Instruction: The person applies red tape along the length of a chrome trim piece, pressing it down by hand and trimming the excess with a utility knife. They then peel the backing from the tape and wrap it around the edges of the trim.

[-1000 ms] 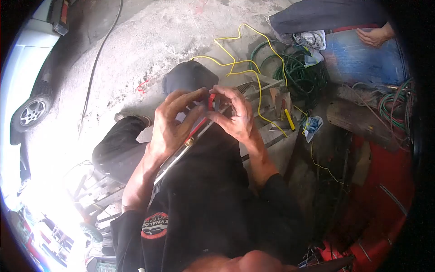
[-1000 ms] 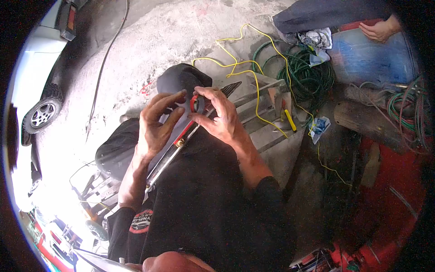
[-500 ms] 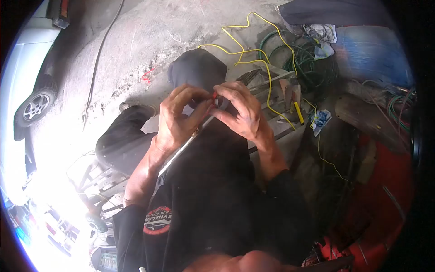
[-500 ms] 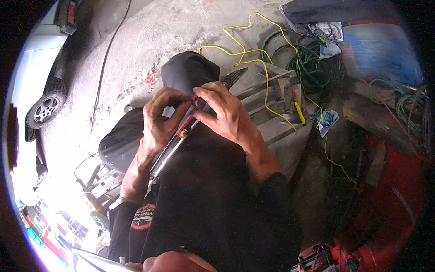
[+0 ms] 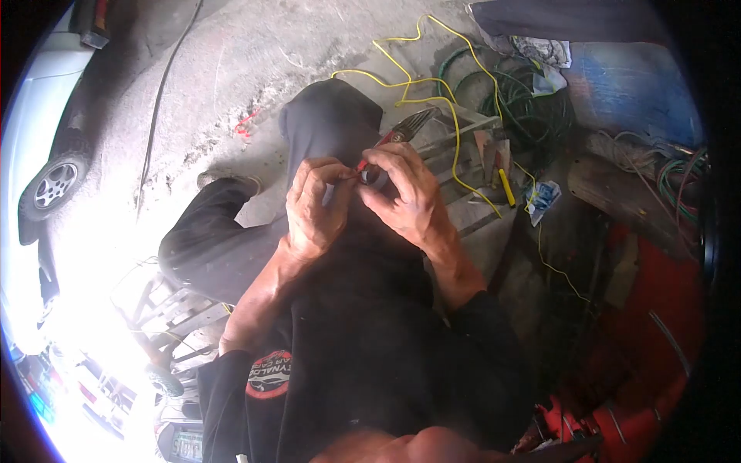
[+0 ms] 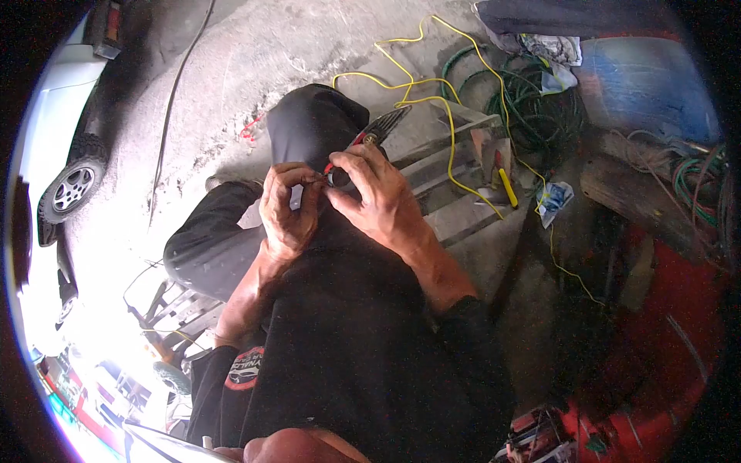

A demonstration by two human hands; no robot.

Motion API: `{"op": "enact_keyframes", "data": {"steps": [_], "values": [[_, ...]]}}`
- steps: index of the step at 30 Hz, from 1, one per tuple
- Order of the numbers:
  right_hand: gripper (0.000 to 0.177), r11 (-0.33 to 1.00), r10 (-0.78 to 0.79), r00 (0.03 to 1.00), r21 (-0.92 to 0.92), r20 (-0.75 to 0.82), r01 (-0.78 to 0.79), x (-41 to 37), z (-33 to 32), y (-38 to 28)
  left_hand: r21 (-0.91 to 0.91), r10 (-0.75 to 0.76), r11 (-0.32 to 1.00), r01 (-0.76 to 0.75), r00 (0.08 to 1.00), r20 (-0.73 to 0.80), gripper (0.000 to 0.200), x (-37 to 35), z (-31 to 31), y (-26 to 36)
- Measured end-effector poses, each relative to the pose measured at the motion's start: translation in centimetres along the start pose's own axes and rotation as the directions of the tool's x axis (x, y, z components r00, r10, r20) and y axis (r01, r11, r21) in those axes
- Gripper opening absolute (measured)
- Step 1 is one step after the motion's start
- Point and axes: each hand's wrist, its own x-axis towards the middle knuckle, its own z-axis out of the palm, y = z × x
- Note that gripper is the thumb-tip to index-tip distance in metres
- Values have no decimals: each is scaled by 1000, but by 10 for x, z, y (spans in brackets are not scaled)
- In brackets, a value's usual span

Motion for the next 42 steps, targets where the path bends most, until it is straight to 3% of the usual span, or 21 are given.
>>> {"op": "enact_keyframes", "data": {"steps": [7, 13, 16, 19, 22, 26, 29, 33, 34, 36, 37, 40, 42], "values": [[54, 999, 40, 999, -29, -24, -41, 0, -1, -10, 36, 3, 999, -3, 1000, -2, 37, -3, 4, -2], [53, 997, 71, 997, 8, -4, -71, -5, -1, -3, -28, -33, 999, 34, 999, 19, 31, -8, 4, -1], [53, 991, 128, 992, -44, -19, -129, -11, -4, 4, -23, 60, 998, -59, 997, 50, 30, -8, 1, 1], [51, 997, 77, 997, 5, -14, -77, -2, -14, -7, -60, -35, 997, 37, 999, 40, 29, -8, 0, 7], [46, 993, 117, 985, -31, 127, -114, 0, -24, -16, -85, -39, 996, 41, 999, 29, 26, -3, 1, 8], [36, 987, 91, 985, 116, 143, -108, -2, -26, -11, -97, -87, 991, 93, 994, 67, 21, 0, 3, 18], [27, 907, 229, 959, 321, 164, -272, -11, -18, -17, -161, -140, 976, 147, 989, 56, 21, -3, 6, 17], [17, 901, 310, 950, 305, 46, -309, -15, -14, -11, -122, -97, 986, 111, 989, 115, 23, 6, 3, 19], [16, 902, 331, 943, 284, 32, -326, -13, -17, -12, -166, -141, 973, 158, 984, 112, 22, 6, 4, 21], [14, 829, 407, 911, 395, 59, -396, -10, -24, -18, -254, -222, 936, 245, 968, 116, 21, 7, 8, 26], [12, 694, 511, 850, 521, 130, -497, -11, -25, -17, -235, -207, 945, 227, 973, 106, 22, 7, 9, 26], [10, 625, 589, 778, 489, 216, -609, -11, -33, -10, -206, -187, 957, 203, 978, 94, 25, 3, 13, 27], [10, 879, 407, 906, 222, 114, -422, -3, -42, -3, -229, -207, 946, 230, 971, 120, 27, -2, 17, 28]]}}
